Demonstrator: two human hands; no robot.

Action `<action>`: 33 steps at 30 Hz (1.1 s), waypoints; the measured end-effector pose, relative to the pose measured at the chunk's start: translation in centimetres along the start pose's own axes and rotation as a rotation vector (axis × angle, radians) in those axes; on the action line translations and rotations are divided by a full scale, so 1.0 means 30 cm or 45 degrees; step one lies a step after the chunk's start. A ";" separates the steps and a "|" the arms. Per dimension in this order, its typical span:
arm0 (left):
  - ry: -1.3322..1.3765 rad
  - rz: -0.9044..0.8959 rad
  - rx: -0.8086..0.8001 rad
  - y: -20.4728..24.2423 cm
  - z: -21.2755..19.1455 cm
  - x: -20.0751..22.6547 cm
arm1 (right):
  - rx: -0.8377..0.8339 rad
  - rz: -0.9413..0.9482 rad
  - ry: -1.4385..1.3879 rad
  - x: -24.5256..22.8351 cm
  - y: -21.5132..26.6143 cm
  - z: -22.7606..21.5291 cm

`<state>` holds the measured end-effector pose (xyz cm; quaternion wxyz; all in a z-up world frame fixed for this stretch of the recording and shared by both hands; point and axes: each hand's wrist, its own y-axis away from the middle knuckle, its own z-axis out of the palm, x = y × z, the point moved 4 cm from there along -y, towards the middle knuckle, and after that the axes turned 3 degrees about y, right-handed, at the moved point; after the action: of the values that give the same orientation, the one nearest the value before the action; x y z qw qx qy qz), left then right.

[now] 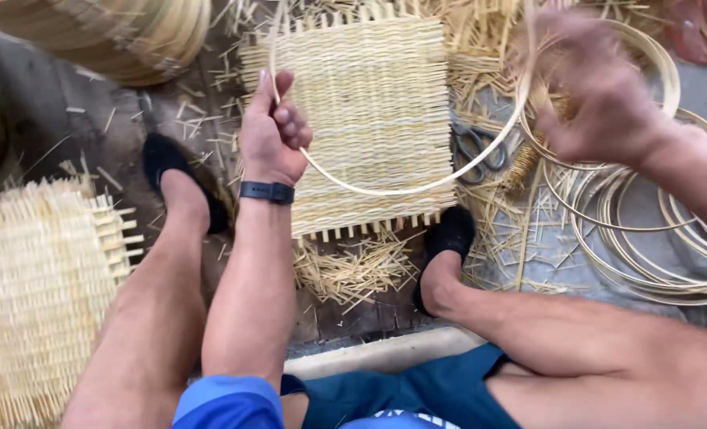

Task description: Weaving bamboo strips into a circular frame and trimming the edges with scissors to create a steamer component.

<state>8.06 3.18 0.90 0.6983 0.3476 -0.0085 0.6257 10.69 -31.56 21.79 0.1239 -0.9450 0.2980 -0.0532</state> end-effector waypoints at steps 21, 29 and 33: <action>0.350 0.268 0.179 0.082 -0.154 -0.044 | 0.344 1.250 -1.922 -0.021 0.032 0.478; -0.528 0.604 0.686 0.059 -0.352 -0.091 | 0.248 1.545 -1.356 -0.016 0.078 0.707; -1.855 0.980 0.768 0.032 -0.429 -0.047 | 0.062 1.249 -0.609 -0.013 0.112 0.843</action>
<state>1.47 8.32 -9.02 0.1380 0.8033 -0.4033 0.4159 12.95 -28.88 -3.48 0.2204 -0.6776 0.6661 0.2202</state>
